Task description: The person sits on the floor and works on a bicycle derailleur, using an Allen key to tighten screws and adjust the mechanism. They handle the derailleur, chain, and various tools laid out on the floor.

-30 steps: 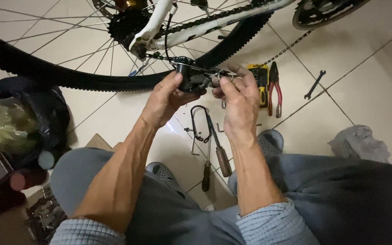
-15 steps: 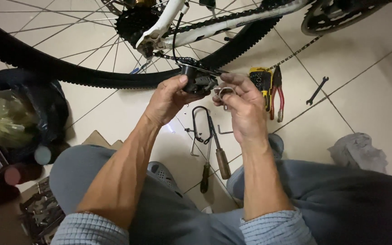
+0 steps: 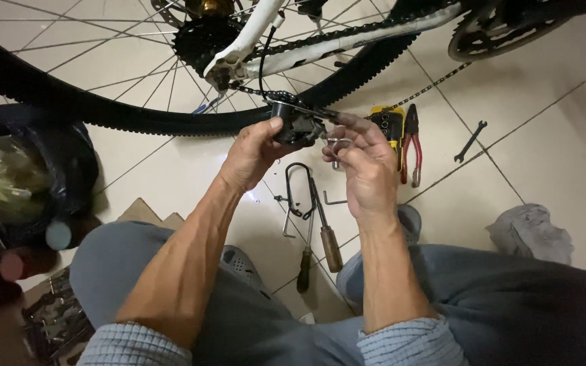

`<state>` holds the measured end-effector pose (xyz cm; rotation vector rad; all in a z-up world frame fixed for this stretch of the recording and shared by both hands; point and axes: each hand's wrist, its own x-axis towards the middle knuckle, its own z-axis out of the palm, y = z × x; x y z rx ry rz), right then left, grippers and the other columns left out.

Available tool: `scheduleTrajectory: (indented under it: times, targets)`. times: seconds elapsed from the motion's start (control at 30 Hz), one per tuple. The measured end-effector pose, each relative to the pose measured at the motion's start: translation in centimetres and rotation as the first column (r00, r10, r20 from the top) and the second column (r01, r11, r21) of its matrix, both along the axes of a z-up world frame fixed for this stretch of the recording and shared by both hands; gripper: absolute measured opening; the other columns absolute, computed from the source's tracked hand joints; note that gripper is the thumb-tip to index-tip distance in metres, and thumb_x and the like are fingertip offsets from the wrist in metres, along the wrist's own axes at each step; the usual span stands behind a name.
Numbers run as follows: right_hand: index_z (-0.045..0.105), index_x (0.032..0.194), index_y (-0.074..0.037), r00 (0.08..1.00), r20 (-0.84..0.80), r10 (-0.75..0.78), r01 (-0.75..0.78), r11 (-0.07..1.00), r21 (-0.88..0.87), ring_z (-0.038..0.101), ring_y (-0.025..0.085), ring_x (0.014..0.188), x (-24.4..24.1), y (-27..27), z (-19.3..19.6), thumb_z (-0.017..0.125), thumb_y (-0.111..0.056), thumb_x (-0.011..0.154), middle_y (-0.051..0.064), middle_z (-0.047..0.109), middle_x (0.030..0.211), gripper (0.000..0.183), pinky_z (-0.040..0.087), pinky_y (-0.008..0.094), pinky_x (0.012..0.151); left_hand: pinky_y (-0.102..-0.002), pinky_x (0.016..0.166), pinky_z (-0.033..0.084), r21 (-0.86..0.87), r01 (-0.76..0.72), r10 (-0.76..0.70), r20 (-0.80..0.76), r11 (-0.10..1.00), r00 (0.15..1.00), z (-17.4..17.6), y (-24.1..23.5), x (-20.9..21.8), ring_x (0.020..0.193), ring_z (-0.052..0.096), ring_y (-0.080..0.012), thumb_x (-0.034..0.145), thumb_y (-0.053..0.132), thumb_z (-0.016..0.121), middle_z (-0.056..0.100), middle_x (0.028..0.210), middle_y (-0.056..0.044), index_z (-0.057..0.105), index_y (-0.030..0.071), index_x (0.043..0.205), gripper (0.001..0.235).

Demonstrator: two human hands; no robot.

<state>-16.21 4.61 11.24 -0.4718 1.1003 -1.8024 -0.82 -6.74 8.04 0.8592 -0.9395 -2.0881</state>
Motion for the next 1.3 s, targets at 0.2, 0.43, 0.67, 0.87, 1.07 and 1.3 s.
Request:
scheduleTrajectory:
  times: [0.2, 0.43, 0.67, 0.87, 1.07, 1.3]
  targets:
    - [0.065, 0.123, -0.001, 0.994, -0.028, -0.103, 0.104, 0.992, 0.064, 0.066, 0.018, 0.075, 0.0, -0.1, -1.2, 0.059, 0.007, 0.077, 0.011, 0.066, 0.091, 0.048, 0.060, 0.032, 0.069, -0.062, 0.101, 0.053, 0.005, -0.012, 0.012, 0.023, 1.000, 1.000, 1.3, 0.3, -0.1, 0.093, 0.075, -0.0343, 0.084, 0.034, 0.075, 0.070, 0.085, -0.016, 0.077, 0.005, 0.094, 0.031]
    - [0.065, 0.125, -0.006, 0.992, -0.044, -0.116, 0.120, 0.987, 0.106, 0.065, 0.017, 0.075, 0.2, 0.0, 0.6, 0.065, -0.006, 0.087, 0.009, 0.064, 0.088, 0.038, 0.060, 0.031, 0.069, -0.062, 0.102, 0.053, 0.027, -0.016, 0.015, 0.012, 1.000, 1.000, 0.6, 0.2, -0.1, 0.094, 0.075, -0.0338, 0.085, 0.032, 0.074, 0.070, 0.084, -0.015, 0.076, 0.003, 0.095, 0.031]
    - [0.060, 0.134, -0.006, 0.994, -0.045, -0.096, 0.103, 0.970, 0.220, 0.064, 0.019, 0.086, 0.0, -0.2, 0.3, 0.060, -0.006, 0.089, 0.011, 0.057, 0.107, 0.044, 0.063, 0.035, 0.071, -0.062, 0.102, 0.053, -0.024, 0.018, -0.016, 0.081, 1.000, 0.997, 2.9, 0.5, 0.0, 0.089, 0.074, -0.0287, 0.085, 0.036, 0.073, 0.068, 0.078, -0.010, 0.077, 0.007, 0.090, 0.030]
    - [0.067, 0.122, -0.011, 0.996, 0.045, -0.075, 0.065, 0.979, 0.192, 0.067, 0.021, 0.094, -0.6, -0.7, -1.1, 0.064, -0.012, 0.090, 0.009, 0.062, 0.107, 0.033, 0.060, 0.037, 0.083, -0.063, 0.101, 0.053, -0.024, 0.041, -0.039, 0.097, 0.999, 0.994, 4.0, 0.5, -0.1, 0.087, 0.074, -0.0280, 0.084, 0.037, 0.072, 0.067, 0.076, -0.010, 0.076, 0.008, 0.087, 0.029]
    - [0.070, 0.115, -0.010, 0.982, -0.138, -0.132, 0.146, 0.984, 0.098, 0.073, 0.019, 0.093, -0.6, -0.7, -1.9, 0.071, -0.006, 0.092, 0.009, 0.071, 0.107, 0.024, 0.062, 0.033, 0.087, -0.061, 0.107, 0.049, -0.008, 0.130, -0.130, 0.050, 0.991, 0.990, 1.3, -0.4, 0.4, 0.103, 0.072, -0.0382, 0.084, 0.051, 0.064, 0.070, 0.104, -0.021, 0.071, 0.005, 0.113, 0.055]
    - [0.072, 0.114, -0.008, 0.965, -0.215, -0.147, 0.171, 0.980, 0.099, 0.072, 0.017, 0.093, -0.4, -0.4, 0.6, 0.077, -0.003, 0.090, 0.010, 0.072, 0.107, 0.025, 0.064, 0.032, 0.088, -0.055, 0.105, 0.054, 0.024, 0.147, -0.147, -0.011, 0.989, 0.989, 3.1, 0.1, 0.2, 0.103, 0.073, -0.0377, 0.082, 0.060, 0.058, 0.073, 0.109, -0.021, 0.067, 0.005, 0.116, 0.065]
